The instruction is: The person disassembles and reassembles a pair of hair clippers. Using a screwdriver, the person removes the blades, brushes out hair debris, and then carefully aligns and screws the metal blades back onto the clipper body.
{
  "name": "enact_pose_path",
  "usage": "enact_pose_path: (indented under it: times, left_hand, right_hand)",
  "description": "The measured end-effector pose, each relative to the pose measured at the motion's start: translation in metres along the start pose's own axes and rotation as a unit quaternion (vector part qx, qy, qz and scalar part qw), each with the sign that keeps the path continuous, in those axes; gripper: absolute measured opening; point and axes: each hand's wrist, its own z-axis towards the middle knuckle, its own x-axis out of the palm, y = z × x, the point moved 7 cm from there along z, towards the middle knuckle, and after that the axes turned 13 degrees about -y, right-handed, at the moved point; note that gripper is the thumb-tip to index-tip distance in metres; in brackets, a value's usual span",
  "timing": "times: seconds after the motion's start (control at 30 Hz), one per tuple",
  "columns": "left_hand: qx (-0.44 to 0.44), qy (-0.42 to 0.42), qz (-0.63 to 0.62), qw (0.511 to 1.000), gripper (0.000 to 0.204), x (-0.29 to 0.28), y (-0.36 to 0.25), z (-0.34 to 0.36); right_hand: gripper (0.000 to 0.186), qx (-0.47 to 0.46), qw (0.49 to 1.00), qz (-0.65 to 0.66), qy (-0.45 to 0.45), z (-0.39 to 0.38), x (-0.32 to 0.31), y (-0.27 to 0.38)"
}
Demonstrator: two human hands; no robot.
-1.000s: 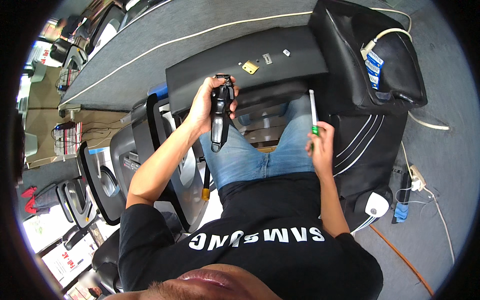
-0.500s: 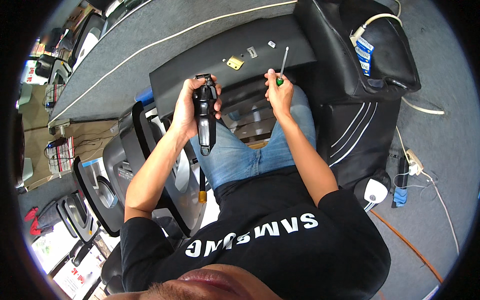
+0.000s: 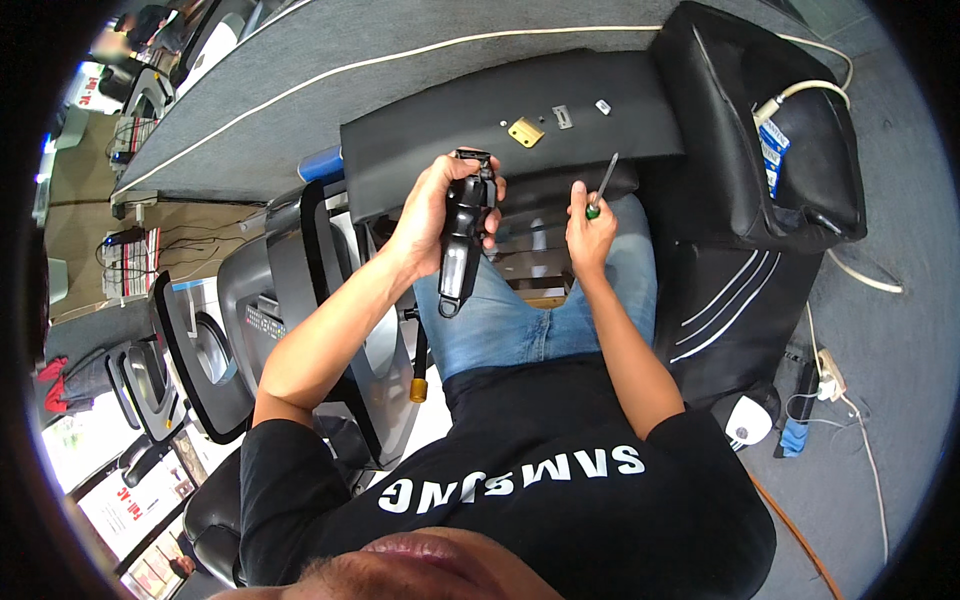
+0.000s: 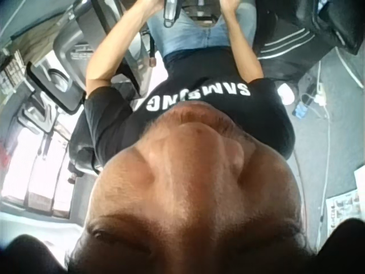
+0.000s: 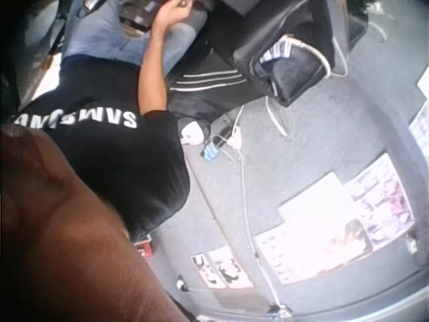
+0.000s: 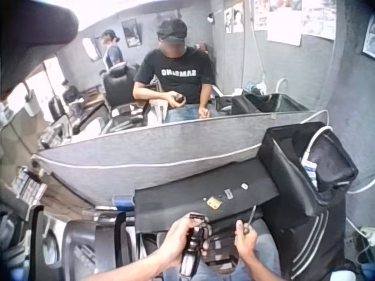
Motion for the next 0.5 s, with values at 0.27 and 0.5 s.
enact_pose_path:
  times: [0.27, 0.5]
  left_hand:
    - [-0.005, 0.001, -0.028, 1.0, 0.032, 0.002, 0.0, -0.004]
    - [0.002, -0.003, -0.003, 1.0, 0.035, -0.001, 0.0, -0.001]
  right_hand:
    - [0.049, -0.133, 0.987, -0.043, 0.08, -0.038, 0.002, 0.01]
    - [0.046, -0.145, 0.986, -0.026, 0.072, -0.032, 0.003, 0.029]
